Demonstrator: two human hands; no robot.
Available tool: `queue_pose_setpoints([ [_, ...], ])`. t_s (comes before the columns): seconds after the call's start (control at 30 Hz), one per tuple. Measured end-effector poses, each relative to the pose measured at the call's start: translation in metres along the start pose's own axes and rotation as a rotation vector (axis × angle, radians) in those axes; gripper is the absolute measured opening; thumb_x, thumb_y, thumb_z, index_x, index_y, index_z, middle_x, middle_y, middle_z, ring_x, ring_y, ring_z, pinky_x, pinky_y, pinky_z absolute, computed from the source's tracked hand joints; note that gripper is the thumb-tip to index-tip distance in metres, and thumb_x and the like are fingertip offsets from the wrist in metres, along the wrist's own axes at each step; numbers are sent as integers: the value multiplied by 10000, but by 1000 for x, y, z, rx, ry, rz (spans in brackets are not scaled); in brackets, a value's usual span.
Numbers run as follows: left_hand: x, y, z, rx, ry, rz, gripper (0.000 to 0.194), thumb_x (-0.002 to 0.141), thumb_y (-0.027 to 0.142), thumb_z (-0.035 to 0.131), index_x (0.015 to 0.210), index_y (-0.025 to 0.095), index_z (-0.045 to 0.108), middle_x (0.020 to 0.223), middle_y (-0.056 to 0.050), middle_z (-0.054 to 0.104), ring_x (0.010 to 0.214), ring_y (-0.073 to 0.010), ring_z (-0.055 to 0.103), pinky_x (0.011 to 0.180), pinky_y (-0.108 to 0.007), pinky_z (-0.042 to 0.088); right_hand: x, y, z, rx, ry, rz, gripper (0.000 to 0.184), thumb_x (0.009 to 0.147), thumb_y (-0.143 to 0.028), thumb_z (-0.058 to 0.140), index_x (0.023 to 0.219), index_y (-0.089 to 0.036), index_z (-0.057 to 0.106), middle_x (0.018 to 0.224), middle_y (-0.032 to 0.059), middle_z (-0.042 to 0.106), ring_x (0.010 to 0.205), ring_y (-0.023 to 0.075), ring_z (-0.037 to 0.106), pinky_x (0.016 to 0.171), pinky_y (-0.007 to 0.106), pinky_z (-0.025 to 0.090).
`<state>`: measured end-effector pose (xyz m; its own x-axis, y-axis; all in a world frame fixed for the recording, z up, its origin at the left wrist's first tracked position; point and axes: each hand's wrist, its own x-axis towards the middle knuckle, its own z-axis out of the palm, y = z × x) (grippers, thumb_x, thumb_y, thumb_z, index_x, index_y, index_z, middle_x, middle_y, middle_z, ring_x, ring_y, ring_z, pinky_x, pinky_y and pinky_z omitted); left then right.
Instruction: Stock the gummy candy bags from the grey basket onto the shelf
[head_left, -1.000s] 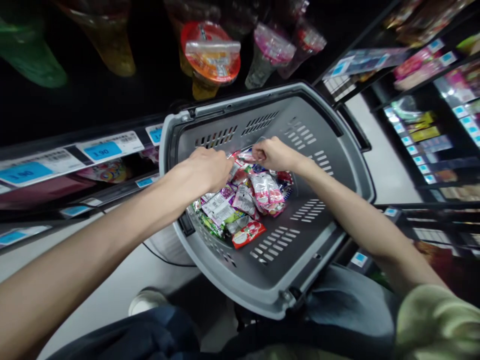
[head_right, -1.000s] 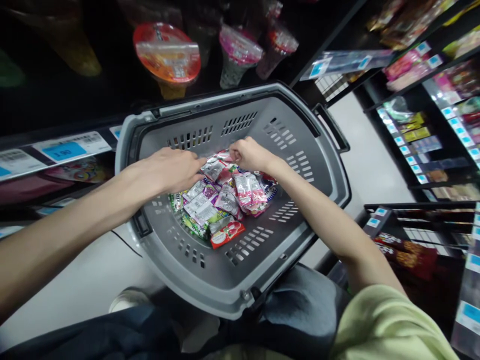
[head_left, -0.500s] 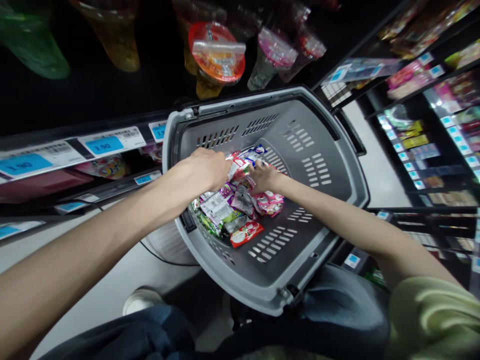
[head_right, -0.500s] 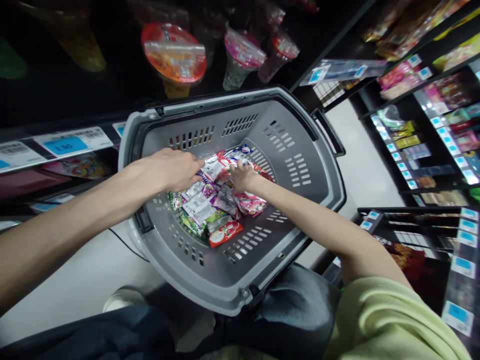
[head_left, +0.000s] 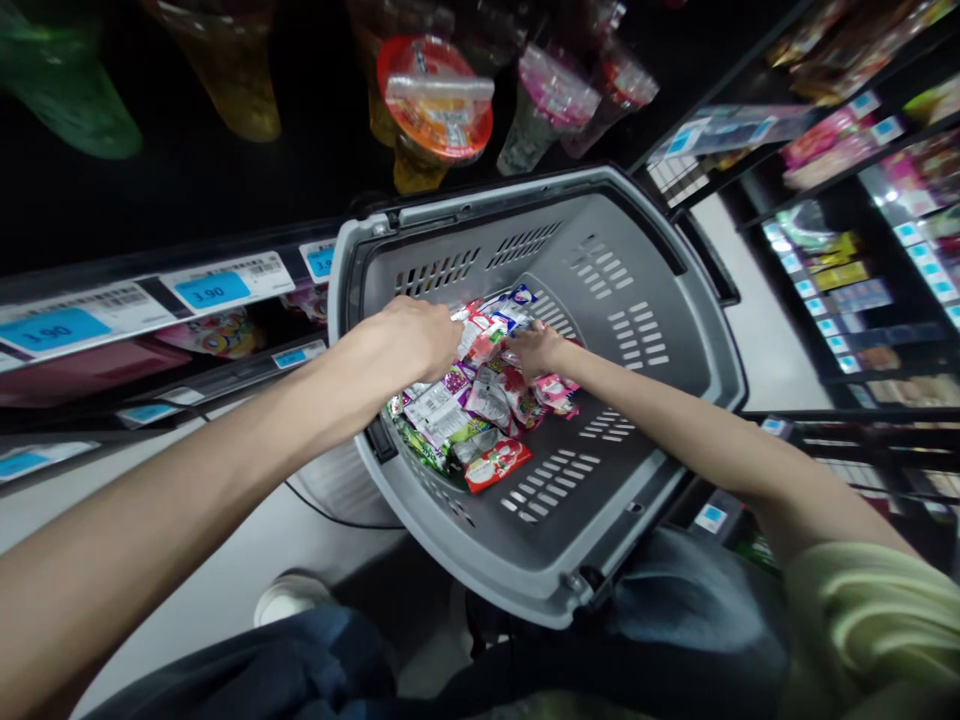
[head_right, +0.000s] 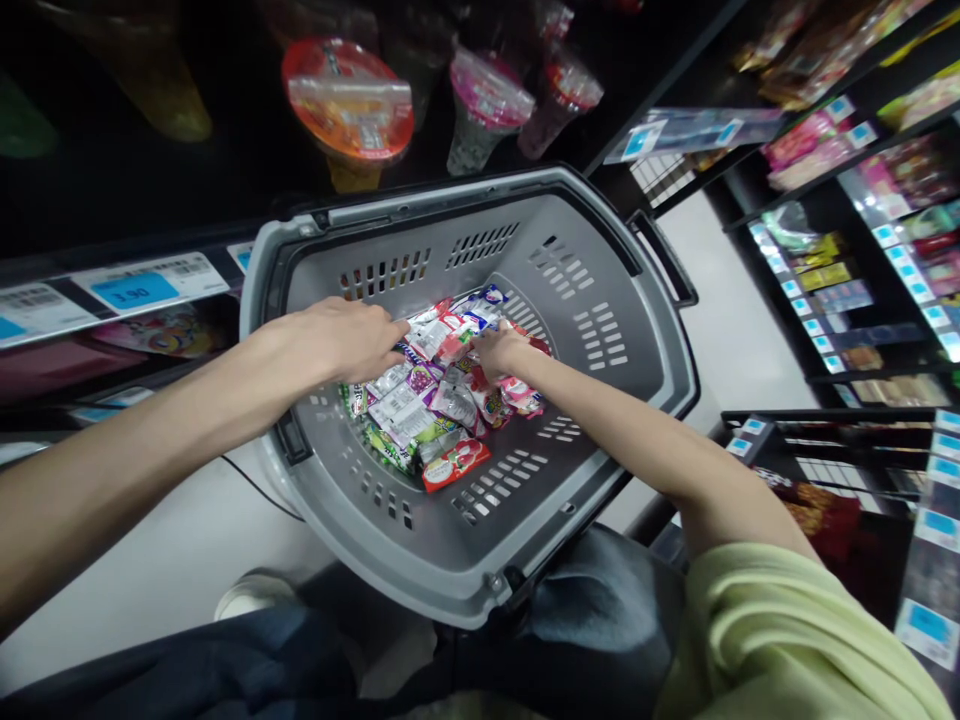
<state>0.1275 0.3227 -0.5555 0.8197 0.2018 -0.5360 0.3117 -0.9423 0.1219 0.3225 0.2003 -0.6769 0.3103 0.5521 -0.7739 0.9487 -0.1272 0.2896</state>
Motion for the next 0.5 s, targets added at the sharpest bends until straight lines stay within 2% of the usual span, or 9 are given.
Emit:
queue_pose_setpoints([
  [0.07, 1, -1, 2, 21, -2, 9, 287, 915, 231, 572, 1156, 214, 727, 1090, -100, 746, 984, -295, 703, 757, -335, 525, -1, 10, -8, 4, -47, 8, 864, 617, -252, 839, 1416, -171, 520, 1384, 173, 572, 1285, 337, 538, 1092, 420, 409],
  [0.17, 2, -2, 3, 35, -25, 11, 300, 935, 259, 544, 1164, 192, 725, 1119, -115, 737, 989, -307, 702, 749, -344, 525, -7, 20, -22, 76, -85, -17, 882, 649, -229, 823, 1454, -123, 479, 1364, 187, 595, 1233, 324, 588, 951, 345, 498],
  [0.3, -1, 1, -1, 29, -40, 2, 310, 927, 232, 549, 1169, 164, 731, 1105, -134, 741, 982, -329, 704, 771, -380, 533, -14, 28, -31, 113, -93, -16, 878, 707, -218, 790, 1495, -110, 416, 1414, 194, 563, 1247, 320, 592, 915, 323, 501],
  [0.4, -3, 3, -3, 30, -54, -11, 303, 914, 209, 570, 1168, 173, 730, 1084, -125, 747, 982, -325, 705, 784, -374, 529, -16, 32, -33, 112, -76, -31, 773, 741, -228, 760, 1443, -98, 465, 1360, 194, 603, 1209, 316, 617, 891, 319, 505],
  [0.5, -1, 1, 0, 38, -15, 20, 289, 930, 228, 558, 1164, 187, 724, 1072, -114, 746, 973, -297, 706, 791, -349, 517, -16, 41, -33, 143, -13, -66, 634, 766, -255, 740, 1349, -96, 549, 1286, 179, 651, 1143, 309, 648, 870, 319, 518],
])
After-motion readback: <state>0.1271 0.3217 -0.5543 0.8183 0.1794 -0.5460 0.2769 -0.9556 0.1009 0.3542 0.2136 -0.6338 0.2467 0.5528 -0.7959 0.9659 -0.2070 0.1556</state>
